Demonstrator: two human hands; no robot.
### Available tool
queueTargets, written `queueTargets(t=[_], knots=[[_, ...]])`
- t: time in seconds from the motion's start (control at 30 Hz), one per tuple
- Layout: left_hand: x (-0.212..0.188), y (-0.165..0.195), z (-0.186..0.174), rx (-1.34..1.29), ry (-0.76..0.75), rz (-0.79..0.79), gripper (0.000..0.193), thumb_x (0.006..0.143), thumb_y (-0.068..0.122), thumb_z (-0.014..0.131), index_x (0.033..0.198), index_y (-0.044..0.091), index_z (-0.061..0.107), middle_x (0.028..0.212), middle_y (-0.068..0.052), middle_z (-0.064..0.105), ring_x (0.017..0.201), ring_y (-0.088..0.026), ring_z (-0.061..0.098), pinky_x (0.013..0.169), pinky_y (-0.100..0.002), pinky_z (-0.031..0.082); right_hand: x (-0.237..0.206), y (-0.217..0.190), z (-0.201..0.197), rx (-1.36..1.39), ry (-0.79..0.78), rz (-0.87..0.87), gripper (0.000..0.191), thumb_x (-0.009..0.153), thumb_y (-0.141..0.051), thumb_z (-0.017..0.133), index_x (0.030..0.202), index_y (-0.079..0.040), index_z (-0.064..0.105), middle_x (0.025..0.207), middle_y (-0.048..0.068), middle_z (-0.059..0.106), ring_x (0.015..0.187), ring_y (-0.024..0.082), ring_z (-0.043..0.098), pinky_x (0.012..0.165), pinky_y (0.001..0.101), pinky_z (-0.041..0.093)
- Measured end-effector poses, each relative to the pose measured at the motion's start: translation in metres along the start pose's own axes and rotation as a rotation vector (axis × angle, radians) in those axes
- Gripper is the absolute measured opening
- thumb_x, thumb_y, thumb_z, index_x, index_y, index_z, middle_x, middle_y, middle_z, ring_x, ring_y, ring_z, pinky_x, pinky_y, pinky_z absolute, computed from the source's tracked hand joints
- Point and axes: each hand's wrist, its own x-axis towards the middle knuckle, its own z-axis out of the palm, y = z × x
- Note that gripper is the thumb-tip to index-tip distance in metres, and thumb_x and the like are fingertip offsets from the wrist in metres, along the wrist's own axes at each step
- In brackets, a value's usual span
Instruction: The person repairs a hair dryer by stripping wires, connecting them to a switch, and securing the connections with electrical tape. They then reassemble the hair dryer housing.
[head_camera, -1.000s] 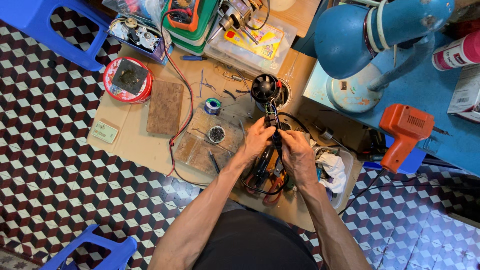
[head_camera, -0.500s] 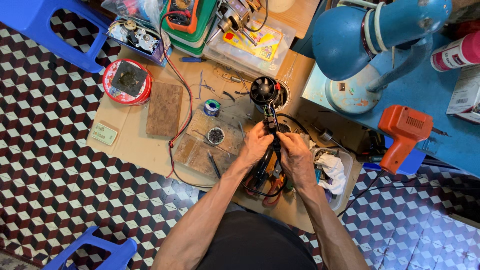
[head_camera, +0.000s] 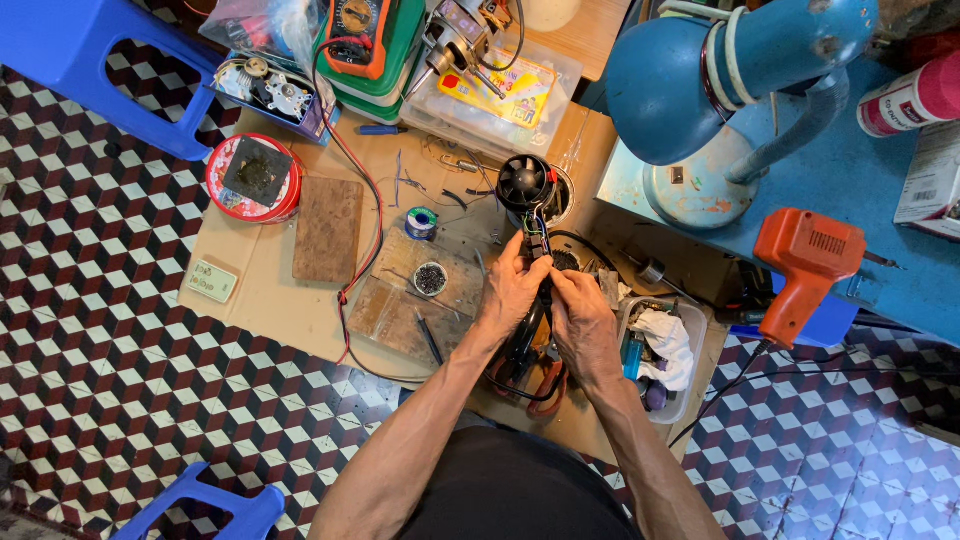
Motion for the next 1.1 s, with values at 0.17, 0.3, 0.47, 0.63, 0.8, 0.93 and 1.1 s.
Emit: queueTargets(t=[0.17,0.3,0.47,0.63,0.8,0.93,1.1], knots=[[0.003,0.025,-0.012,0.145,-0.086,0.059,0.066,0.094,0.023,0.065,0.154,0.006,0.043,0.092,-0.007,0.072,0.079,-0.012,0.065,0.069,-0.029,0.056,0.003,-0.002,0.000,0.215,-0.005,0.128,0.031,0.099,-0.012,0.060,0.128,-0.001,0.068,0.122,0.013,0.069,0.104,0.024,0.070,0.091,0.0352,0.055],[0.015,0.052,-0.032,0.334,-0.189,0.049,0.064,0.095,0.025,0.063,0.155,0.010,0.044,0.093,-0.009,0.073,0.080,-0.013,0.066,0.074,-0.031,0.056,0.009,-0.009,0.006,0.480,-0.015,0.393,0.032,0.099,-0.019,0.061,0.125,-0.002,0.070,0.111,0.008,0.074,0.099,0.018,0.069,0.087,0.0308,0.054],[0.040,0.074,-0.043,0.458,-0.292,0.073,0.062,0.095,0.026,0.065,0.151,0.008,0.045,0.096,-0.013,0.074,0.078,-0.015,0.066,0.072,-0.033,0.056,0.036,-0.008,0.018,0.781,0.105,0.551,0.030,0.101,-0.022,0.060,0.118,0.002,0.068,0.103,0.008,0.074,0.093,0.014,0.071,0.083,0.0278,0.058],[0.039,0.077,-0.049,0.556,-0.318,0.101,0.063,0.093,0.027,0.064,0.151,0.009,0.046,0.099,-0.013,0.075,0.072,-0.015,0.068,0.068,-0.033,0.057,0.061,-0.001,0.023,0.876,0.112,0.787,0.031,0.100,-0.020,0.064,0.122,0.001,0.066,0.094,0.011,0.073,0.081,0.016,0.066,0.070,0.0284,0.049],[0.036,0.074,-0.044,0.518,-0.279,0.083,0.066,0.091,0.026,0.066,0.151,0.008,0.045,0.094,-0.015,0.075,0.071,-0.017,0.069,0.067,-0.034,0.058,0.062,-0.001,0.030,0.915,0.151,0.706,0.032,0.097,-0.019,0.064,0.121,0.002,0.066,0.098,0.006,0.075,0.085,0.011,0.068,0.077,0.0241,0.055],[0.036,0.075,-0.042,0.537,-0.271,0.079,0.066,0.091,0.025,0.066,0.151,0.008,0.046,0.093,-0.015,0.074,0.069,-0.019,0.069,0.067,-0.035,0.058,0.062,0.005,0.036,0.899,0.186,0.674,0.030,0.098,-0.018,0.064,0.119,0.004,0.067,0.100,0.007,0.075,0.087,0.010,0.069,0.080,0.0237,0.056],[0.035,0.076,-0.037,0.476,-0.251,0.129,0.066,0.094,0.023,0.066,0.152,0.005,0.042,0.095,-0.015,0.075,0.078,-0.017,0.073,0.071,-0.034,0.059,0.062,0.016,0.035,0.880,0.174,0.689,0.030,0.099,-0.017,0.065,0.120,0.004,0.068,0.099,0.007,0.073,0.087,0.010,0.067,0.080,0.0254,0.055]])
